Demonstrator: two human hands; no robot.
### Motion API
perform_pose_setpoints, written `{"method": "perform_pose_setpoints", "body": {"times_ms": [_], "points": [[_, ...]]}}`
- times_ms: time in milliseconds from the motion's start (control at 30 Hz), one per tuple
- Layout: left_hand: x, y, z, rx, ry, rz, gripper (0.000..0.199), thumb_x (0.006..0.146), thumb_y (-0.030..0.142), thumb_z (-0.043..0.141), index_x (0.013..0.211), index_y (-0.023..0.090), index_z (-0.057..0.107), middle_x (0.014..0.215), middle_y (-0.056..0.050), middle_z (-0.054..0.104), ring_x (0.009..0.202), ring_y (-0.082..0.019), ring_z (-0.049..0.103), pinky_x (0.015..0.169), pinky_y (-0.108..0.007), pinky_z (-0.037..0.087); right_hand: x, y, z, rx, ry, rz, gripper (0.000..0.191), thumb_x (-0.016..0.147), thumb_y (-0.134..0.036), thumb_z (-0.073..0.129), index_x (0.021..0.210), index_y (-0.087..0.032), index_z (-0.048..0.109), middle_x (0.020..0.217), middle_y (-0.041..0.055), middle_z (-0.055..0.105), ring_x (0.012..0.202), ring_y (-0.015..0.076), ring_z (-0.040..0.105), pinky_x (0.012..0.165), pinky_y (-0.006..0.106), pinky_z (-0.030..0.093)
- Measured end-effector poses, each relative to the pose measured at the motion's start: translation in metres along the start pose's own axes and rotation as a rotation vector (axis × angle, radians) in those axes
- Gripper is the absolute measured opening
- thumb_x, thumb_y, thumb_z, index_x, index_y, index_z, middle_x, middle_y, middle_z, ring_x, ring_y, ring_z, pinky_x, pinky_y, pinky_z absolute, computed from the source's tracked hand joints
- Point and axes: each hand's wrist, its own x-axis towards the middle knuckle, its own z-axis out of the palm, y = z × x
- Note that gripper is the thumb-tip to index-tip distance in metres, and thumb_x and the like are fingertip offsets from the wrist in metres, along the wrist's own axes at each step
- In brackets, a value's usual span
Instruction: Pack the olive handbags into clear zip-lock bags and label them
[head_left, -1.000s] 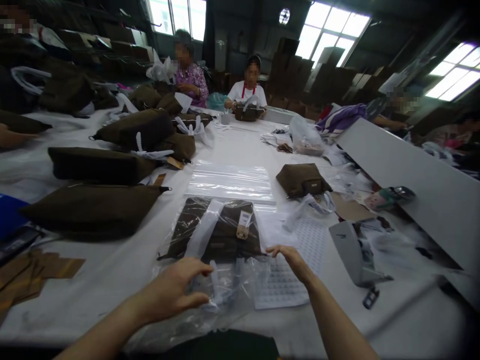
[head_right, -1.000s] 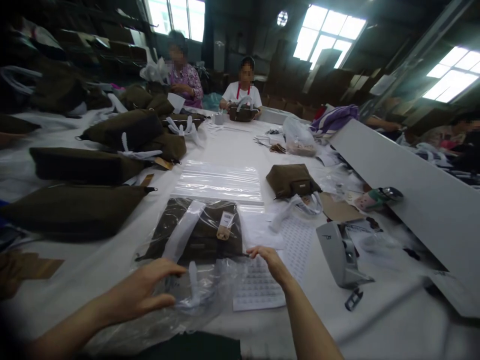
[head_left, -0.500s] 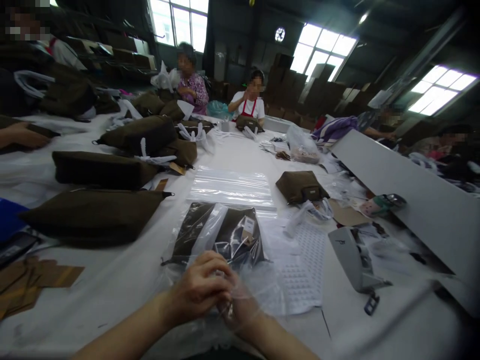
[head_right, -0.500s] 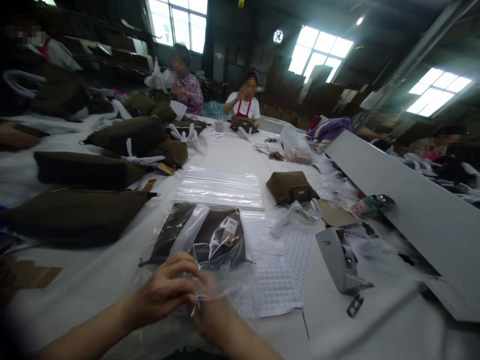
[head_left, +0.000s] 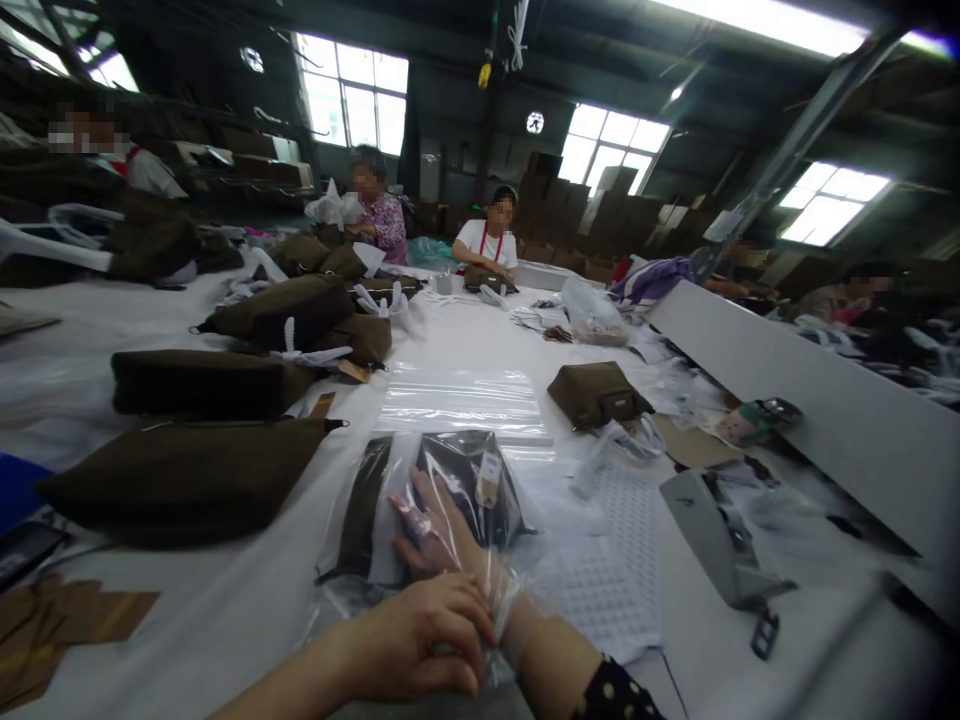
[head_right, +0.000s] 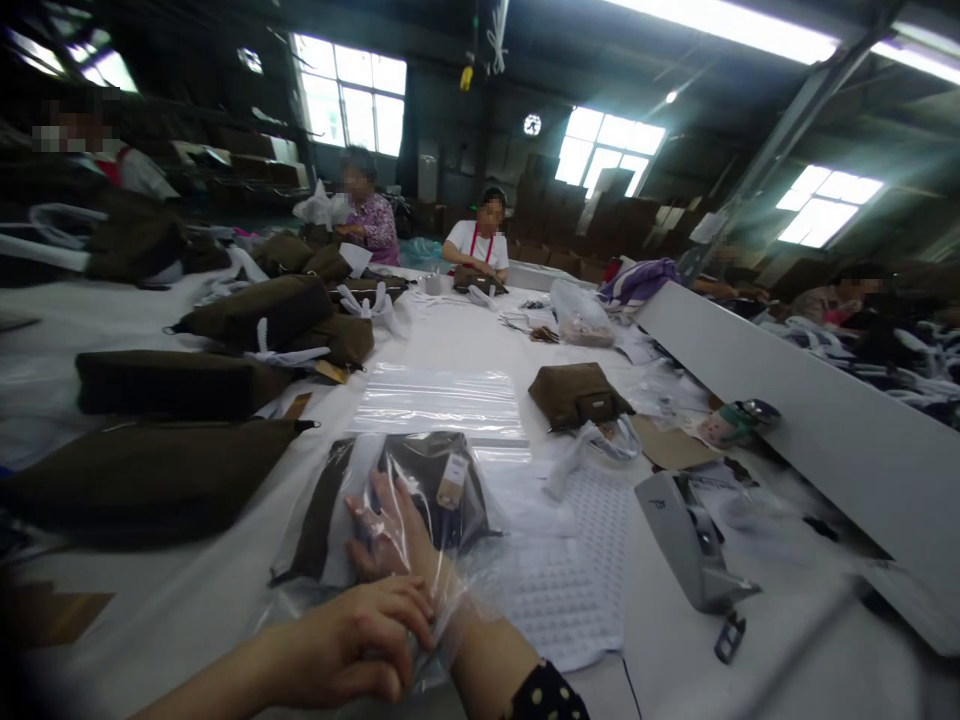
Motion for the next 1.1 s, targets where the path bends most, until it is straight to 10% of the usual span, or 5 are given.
{"method": "perform_pose_setpoints", "body": {"times_ms": [233, 500, 633, 767, 1100], "points": [[0.026, -0.047, -0.007, 0.591, 0.160, -0.276, 0.050, 0.088, 0.049, 0.039, 0.133, 0.028, 0.040, 0.139, -0.007, 0.041, 0.130, -0.026, 0.033, 0.109, -0.050, 0.022, -0.126, 0.046, 0.001, -0.312, 0.175, 0.310, 0.103, 0.071, -0.042, 0.065, 0.142, -0.031, -0.009, 0.149, 0.0100, 0.005, 0.132, 0.0426, 0.001, 0.101, 0.072, 0.017], [-0.009, -0.109, 0.029, 0.848, -0.132, -0.233, 0.048, 0.080, 0.052, 0.051, 0.124, 0.031, 0.052, 0.137, -0.004, 0.045, 0.128, -0.028, 0.036, 0.109, -0.050, 0.017, -0.345, 0.029, -0.046, -0.203, 0.205, 0.280, 0.043, 0.079, -0.013, 0.053, 0.119, -0.030, 0.051, 0.094, 0.0043, 0.068, 0.086, 0.0231, 0.065, 0.071, 0.033, 0.058], [0.048, -0.066, 0.028, 0.671, 0.098, -0.148, 0.026, 0.085, 0.036, 0.050, 0.102, 0.024, 0.064, 0.118, -0.006, 0.060, 0.112, -0.023, 0.052, 0.100, -0.038, 0.038, -0.330, 0.036, -0.087, -0.132, 0.449, 0.619, 0.023, 0.084, -0.012, 0.047, 0.100, -0.026, 0.056, 0.090, 0.0060, 0.063, 0.088, 0.0214, 0.060, 0.076, 0.037, 0.053], [0.133, -0.039, 0.070, 0.425, -0.058, -0.058, 0.024, 0.088, 0.028, 0.044, 0.103, 0.020, 0.061, 0.106, -0.007, 0.063, 0.098, -0.017, 0.058, 0.090, -0.030, 0.046, -0.279, 0.087, -0.115, -0.150, 0.509, 0.661, 0.022, 0.086, -0.018, 0.045, 0.107, -0.022, 0.053, 0.102, 0.0089, 0.057, 0.101, 0.0222, 0.053, 0.089, 0.041, 0.045], [0.172, -0.114, 0.141, 0.276, -0.155, -0.471, 0.036, 0.082, 0.025, 0.049, 0.116, 0.012, 0.052, 0.118, -0.013, 0.057, 0.108, -0.023, 0.055, 0.096, -0.038, 0.043, -0.214, 0.197, -0.158, 0.303, 0.380, 1.151, 0.073, 0.062, -0.028, 0.070, 0.127, -0.018, 0.036, 0.087, 0.0043, 0.055, 0.086, 0.0234, 0.057, 0.089, 0.044, 0.040]]}}
